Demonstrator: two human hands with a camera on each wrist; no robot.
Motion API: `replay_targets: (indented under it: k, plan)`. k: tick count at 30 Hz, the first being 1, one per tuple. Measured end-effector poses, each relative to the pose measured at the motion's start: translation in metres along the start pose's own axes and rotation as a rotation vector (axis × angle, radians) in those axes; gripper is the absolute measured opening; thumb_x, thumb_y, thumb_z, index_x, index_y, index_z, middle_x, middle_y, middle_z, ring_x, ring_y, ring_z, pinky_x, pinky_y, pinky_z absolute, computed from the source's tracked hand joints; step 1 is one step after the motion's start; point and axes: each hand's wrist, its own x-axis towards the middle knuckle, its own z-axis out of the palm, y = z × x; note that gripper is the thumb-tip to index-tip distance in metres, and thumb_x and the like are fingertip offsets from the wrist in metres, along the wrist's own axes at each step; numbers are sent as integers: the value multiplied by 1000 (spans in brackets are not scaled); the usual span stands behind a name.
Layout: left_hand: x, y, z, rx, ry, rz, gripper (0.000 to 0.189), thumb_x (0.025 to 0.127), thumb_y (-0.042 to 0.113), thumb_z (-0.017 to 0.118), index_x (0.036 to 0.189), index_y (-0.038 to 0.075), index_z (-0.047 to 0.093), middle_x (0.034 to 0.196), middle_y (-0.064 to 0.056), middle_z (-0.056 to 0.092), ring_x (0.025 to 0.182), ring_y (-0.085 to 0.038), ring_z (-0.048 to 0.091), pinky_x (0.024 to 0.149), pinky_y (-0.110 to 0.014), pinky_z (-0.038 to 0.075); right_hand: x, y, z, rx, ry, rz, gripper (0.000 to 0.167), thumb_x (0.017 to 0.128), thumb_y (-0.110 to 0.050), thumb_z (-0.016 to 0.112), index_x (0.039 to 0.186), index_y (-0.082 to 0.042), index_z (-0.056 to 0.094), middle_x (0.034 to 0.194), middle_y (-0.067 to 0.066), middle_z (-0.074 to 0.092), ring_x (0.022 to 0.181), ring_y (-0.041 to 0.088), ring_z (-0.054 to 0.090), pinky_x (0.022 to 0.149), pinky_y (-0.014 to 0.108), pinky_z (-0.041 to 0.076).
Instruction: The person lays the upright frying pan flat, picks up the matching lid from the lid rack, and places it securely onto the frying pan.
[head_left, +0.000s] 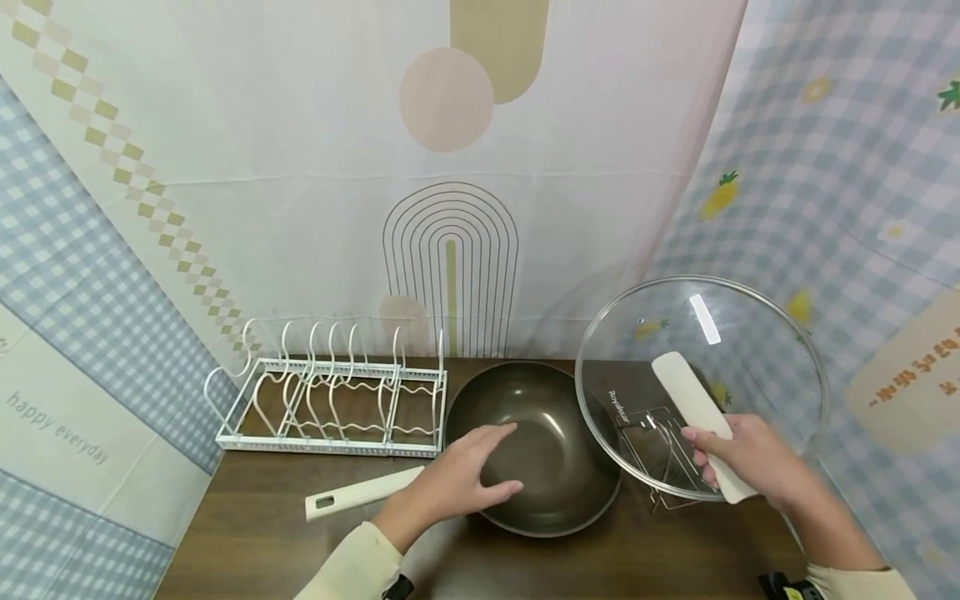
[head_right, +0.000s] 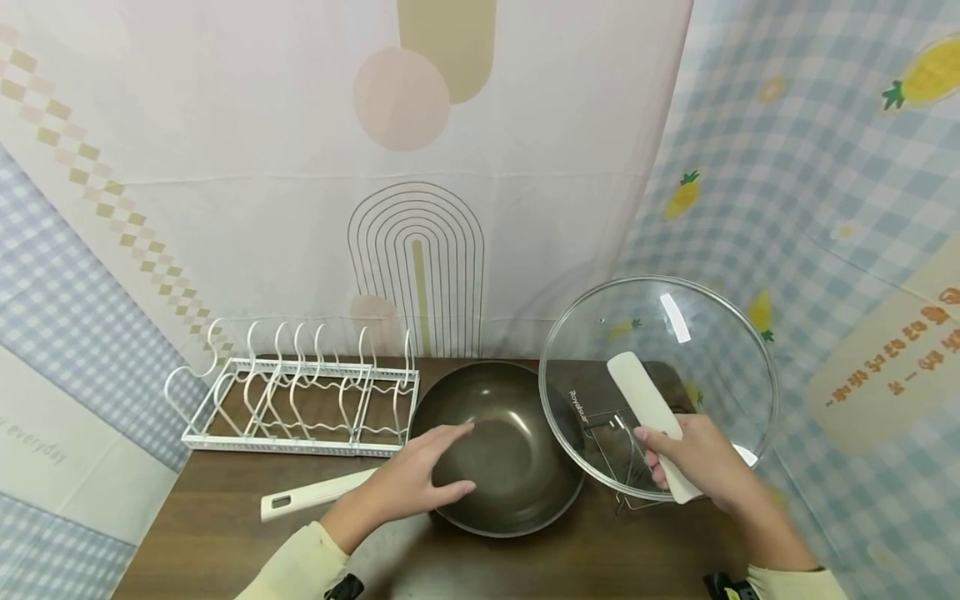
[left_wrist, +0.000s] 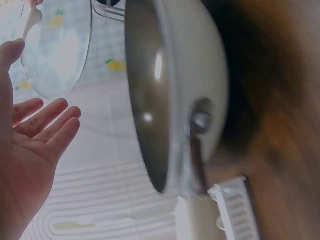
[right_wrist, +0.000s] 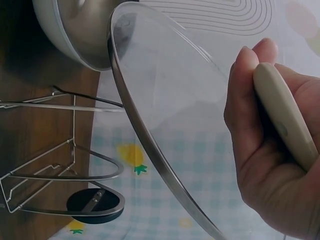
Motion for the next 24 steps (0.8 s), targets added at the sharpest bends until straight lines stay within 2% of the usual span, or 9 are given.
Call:
replay_targets:
  k: [6,15,19,24]
  plan:
    - [-23,-17,-1,81,65,9,77,90,49,77,151,11,50,144,-6,60,133,-22,59,108,-42,52,6,5,5,10,-11,-6,32,105,-26,61,95,5,58,70,2,65,55,17,66,51,38,59]
    - [-48,-44,-2,148,123,-41,73,87,47,79,146,10,55,139,-8,64,128,-27,62,103,-44,55,6,1,11,21,-16,-20,31,104,-25,62,95,5,59,69,3,65,54,18,66,51,39,59]
    - [-60,-57,-3,209,132,-85,73,85,46,81,142,8,58,135,-11,66,124,-29,65,100,-46,56,7,0,14,52,-50,-29,31,105,-23,61,97,7,59,70,3,65,55,18,65,52,39,59]
    - [-72,-68,-6,272,90,-180,71,85,47,81,140,8,59,133,-12,67,123,-31,65,101,-48,55,7,-1,18,72,-70,-37,30,105,-24,61,97,5,58,70,1,66,55,16,65,52,38,59]
